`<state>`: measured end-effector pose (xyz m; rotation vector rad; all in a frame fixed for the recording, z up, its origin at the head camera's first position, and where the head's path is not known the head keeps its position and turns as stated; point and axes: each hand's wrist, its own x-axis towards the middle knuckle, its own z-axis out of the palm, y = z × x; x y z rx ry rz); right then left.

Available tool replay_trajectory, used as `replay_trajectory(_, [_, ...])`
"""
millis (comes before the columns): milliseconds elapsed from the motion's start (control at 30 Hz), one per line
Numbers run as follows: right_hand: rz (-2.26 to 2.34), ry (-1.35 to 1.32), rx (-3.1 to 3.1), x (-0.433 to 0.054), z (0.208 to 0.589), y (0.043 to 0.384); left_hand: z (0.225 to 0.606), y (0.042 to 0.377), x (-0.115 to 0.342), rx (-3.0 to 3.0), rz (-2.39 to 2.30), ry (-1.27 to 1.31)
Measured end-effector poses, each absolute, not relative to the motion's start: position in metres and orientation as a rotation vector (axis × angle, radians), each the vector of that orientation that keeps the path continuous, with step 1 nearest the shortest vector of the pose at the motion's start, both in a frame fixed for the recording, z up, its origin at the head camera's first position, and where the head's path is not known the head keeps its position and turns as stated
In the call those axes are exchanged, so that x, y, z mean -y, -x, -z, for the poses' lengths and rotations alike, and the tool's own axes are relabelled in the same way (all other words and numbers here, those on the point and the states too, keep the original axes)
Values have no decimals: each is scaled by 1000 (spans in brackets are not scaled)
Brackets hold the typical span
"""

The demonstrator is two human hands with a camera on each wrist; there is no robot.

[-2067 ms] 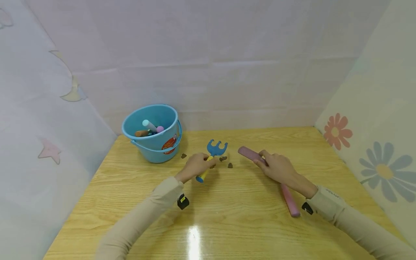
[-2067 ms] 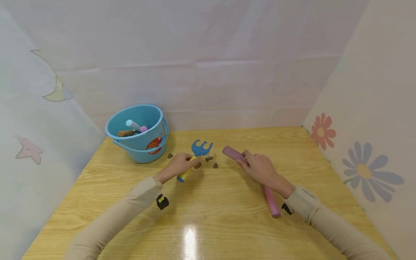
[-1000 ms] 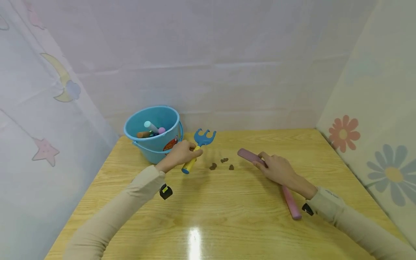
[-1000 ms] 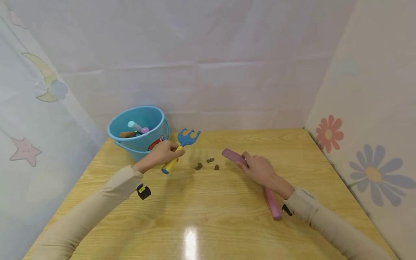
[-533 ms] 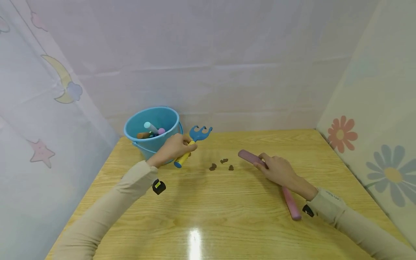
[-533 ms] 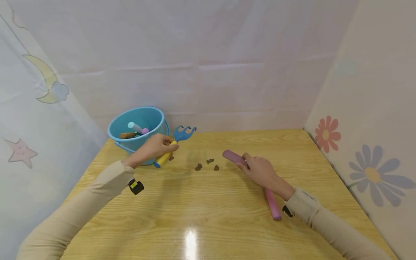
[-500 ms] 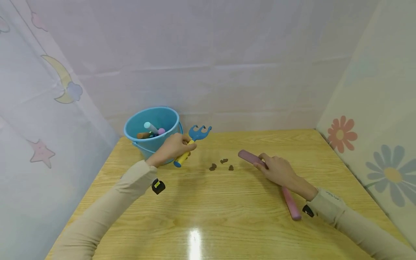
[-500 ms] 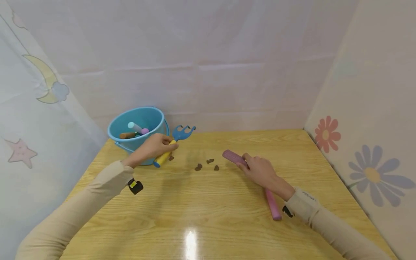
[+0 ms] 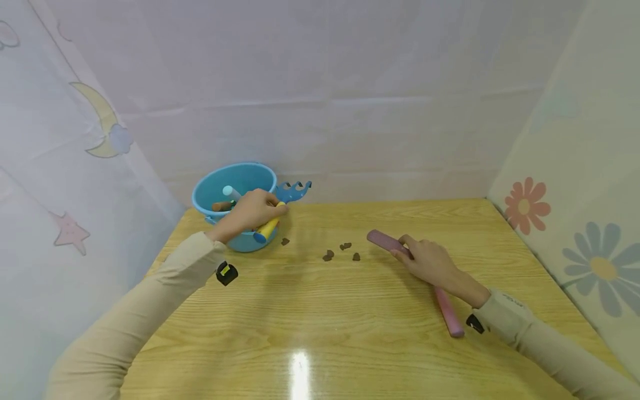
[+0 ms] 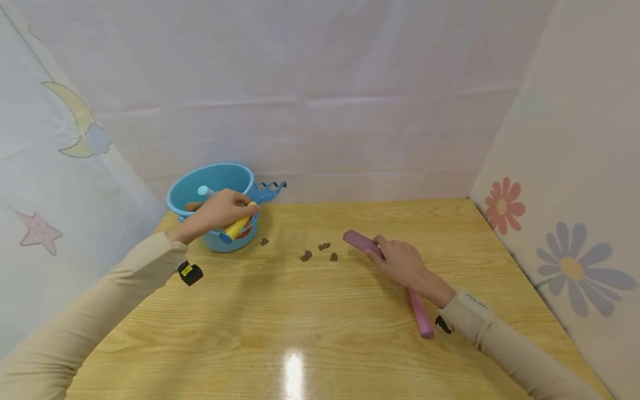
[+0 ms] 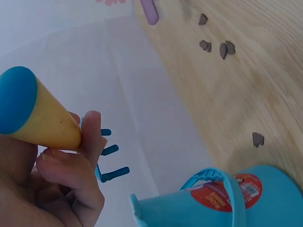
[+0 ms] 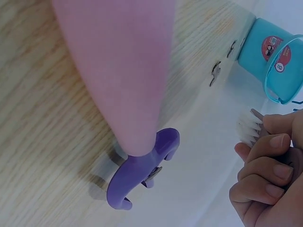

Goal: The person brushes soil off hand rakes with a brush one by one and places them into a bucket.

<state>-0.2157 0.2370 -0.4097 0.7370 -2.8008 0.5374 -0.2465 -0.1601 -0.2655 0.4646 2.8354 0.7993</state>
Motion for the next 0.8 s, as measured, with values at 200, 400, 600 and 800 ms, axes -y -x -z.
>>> replay_trajectory(200, [-533,-739,2793,-234,408,217,251,245,168,-2872,-723,-448])
replay_trajectory(400, [-535,-723,2808,-234,409,217,241,245,178,-2918,-737,-444])
replay_trajectory(600, [-543,-707,2824,-236,411,215,233,245,190,-2932,-728,-429])
replay_trajectory(800, [-539,-709,2822,-237,413,215,227,246,201,-2920,-730,-406])
